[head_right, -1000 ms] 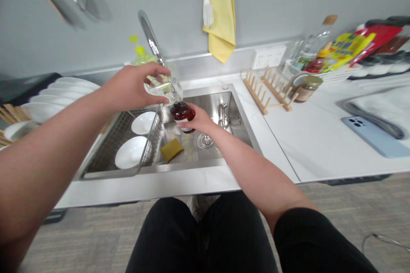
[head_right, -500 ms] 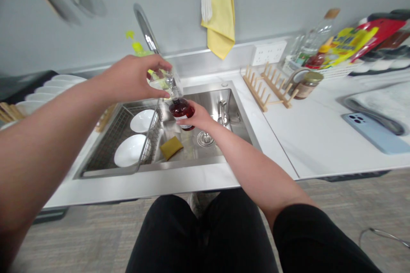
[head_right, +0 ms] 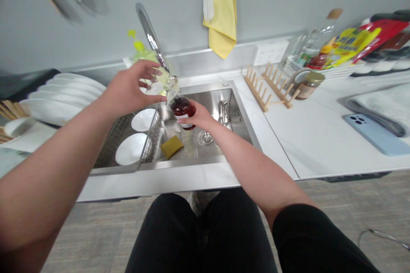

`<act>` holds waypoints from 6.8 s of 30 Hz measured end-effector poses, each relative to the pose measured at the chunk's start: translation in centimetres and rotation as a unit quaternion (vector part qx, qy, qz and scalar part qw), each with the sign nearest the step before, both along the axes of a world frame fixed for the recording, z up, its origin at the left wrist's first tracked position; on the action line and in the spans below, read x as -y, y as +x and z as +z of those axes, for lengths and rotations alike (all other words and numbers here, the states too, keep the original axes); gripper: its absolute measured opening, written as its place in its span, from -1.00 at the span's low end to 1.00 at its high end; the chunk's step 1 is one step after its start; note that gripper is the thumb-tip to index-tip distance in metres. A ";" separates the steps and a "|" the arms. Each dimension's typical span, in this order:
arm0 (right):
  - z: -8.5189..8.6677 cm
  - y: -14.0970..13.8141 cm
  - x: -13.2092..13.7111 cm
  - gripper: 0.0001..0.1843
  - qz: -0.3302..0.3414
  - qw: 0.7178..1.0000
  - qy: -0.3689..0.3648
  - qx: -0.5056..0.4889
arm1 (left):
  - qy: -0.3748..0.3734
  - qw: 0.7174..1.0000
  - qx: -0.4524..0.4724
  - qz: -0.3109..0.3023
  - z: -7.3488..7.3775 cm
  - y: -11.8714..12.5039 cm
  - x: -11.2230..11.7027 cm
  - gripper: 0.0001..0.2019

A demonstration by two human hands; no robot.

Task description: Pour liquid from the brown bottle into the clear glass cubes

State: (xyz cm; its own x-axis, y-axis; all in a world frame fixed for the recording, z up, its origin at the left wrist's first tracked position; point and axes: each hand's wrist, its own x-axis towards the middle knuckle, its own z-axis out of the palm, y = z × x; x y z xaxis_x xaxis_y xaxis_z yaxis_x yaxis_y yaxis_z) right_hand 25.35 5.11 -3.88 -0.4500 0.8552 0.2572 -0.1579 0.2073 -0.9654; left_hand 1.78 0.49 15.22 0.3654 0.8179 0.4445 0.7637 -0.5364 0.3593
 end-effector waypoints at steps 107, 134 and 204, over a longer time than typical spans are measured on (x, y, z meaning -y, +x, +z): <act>-1.0 -0.1 20.1 -0.20 -0.100 0.983 0.083 0.133 | 0.020 0.860 0.139 0.491 -16.2 -24.4 27.8 -0.68; 7.9 2.4 35.7 -0.12 -0.210 0.926 0.276 0.147 | -0.019 0.983 0.151 0.099 -2.2 -0.4 36.3 -0.72; 11.7 1.7 41.4 -0.18 -0.156 0.961 0.218 0.066 | -0.023 0.925 0.373 -0.071 -4.3 3.9 37.9 -0.17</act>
State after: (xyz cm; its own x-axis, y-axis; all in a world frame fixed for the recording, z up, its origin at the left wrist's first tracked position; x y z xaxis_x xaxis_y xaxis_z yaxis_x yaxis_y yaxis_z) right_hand 27.05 -36.30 7.84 -0.2424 0.7777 0.5800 0.0952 0.6141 -0.7835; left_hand 5.67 -37.46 10.97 0.0761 0.8097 0.5819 0.2174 -0.5831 0.7828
